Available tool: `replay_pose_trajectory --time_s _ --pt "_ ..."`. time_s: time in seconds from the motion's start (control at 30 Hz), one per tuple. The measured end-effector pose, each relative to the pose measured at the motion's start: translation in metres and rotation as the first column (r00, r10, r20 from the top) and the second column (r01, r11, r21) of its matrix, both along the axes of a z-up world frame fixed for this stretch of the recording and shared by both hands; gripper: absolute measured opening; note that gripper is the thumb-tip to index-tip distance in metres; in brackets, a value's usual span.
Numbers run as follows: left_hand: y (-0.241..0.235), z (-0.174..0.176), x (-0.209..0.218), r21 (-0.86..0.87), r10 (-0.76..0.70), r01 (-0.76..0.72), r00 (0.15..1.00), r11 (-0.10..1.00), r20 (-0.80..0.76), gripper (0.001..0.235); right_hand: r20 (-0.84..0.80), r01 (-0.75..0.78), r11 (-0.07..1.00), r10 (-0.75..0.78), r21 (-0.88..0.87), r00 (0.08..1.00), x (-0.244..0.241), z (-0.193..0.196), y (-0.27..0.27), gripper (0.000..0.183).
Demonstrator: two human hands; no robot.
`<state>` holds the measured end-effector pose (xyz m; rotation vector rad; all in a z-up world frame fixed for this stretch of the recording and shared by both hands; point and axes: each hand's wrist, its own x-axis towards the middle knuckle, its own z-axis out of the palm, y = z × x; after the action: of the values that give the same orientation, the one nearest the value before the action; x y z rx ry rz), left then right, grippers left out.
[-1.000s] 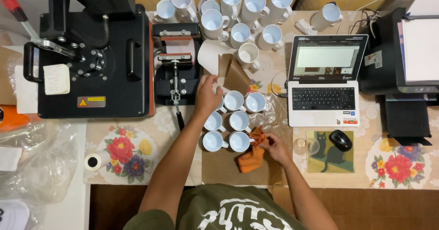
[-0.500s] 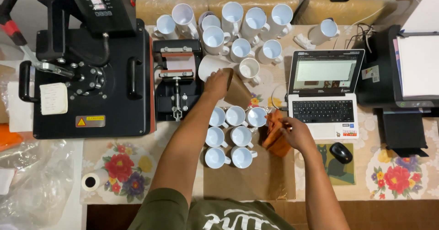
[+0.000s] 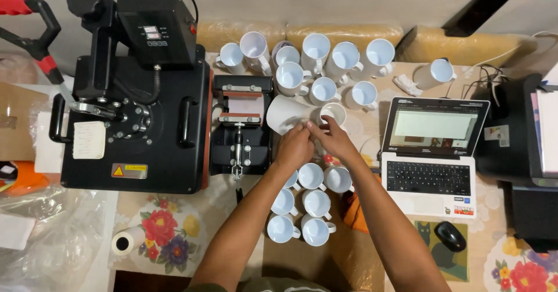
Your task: Selecting a digital design on a laptop and manually applying a printed transfer sheet to a ceramic mug for heat pressing.
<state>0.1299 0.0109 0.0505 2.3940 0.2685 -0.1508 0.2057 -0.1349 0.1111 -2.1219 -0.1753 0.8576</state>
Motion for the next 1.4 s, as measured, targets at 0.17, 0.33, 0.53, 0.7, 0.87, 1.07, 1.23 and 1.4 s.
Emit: replay_pose_trajectory --time_s 0.17,0.33,0.53,0.7,0.87,1.07,1.23,1.4 --pt "0.02 0.027 -0.031 0.153 -0.36 0.326 0.867 0.933 0.346 0.038 -0.447 0.438 0.832 -0.267 0.34 0.854 -0.017 -0.042 0.013 0.107" --pt "0.038 0.019 -0.015 -0.269 -0.183 0.282 0.922 0.921 0.341 0.032 -0.608 0.592 0.513 -0.162 0.621 0.777 -0.043 -0.102 -0.012 0.086" --pt "0.068 0.04 0.017 -0.449 -0.112 0.094 0.994 0.889 -0.015 0.044 -0.444 0.664 0.351 -0.53 0.661 0.722 -0.06 -0.081 -0.023 0.043" --pt "0.089 -0.057 0.079 0.005 0.172 -0.173 0.973 0.985 -0.152 0.065 -0.31 0.638 0.431 -0.615 0.639 0.725 -0.064 -0.078 -0.057 0.03" --pt "0.09 -0.121 0.11 0.14 0.276 -0.242 0.899 0.96 -0.339 0.085 -0.202 0.458 0.502 -0.482 0.734 0.853 -0.084 -0.053 -0.093 0.039" --pt "0.084 -0.127 0.096 0.209 0.397 -0.348 0.87 0.914 -0.292 0.036 -0.223 0.459 0.482 -0.47 0.746 0.854 -0.089 -0.049 -0.118 0.037" --pt "0.052 -0.004 0.065 0.083 0.143 -0.129 0.97 0.988 -0.198 0.029 -0.263 0.47 0.443 -0.451 0.763 0.853 -0.082 -0.056 -0.109 0.038" --pt "0.05 0.044 0.018 -0.632 0.004 -0.029 0.999 0.774 -0.041 0.018 -0.333 0.465 0.347 -0.376 0.815 0.865 -0.065 -0.069 -0.09 0.056"
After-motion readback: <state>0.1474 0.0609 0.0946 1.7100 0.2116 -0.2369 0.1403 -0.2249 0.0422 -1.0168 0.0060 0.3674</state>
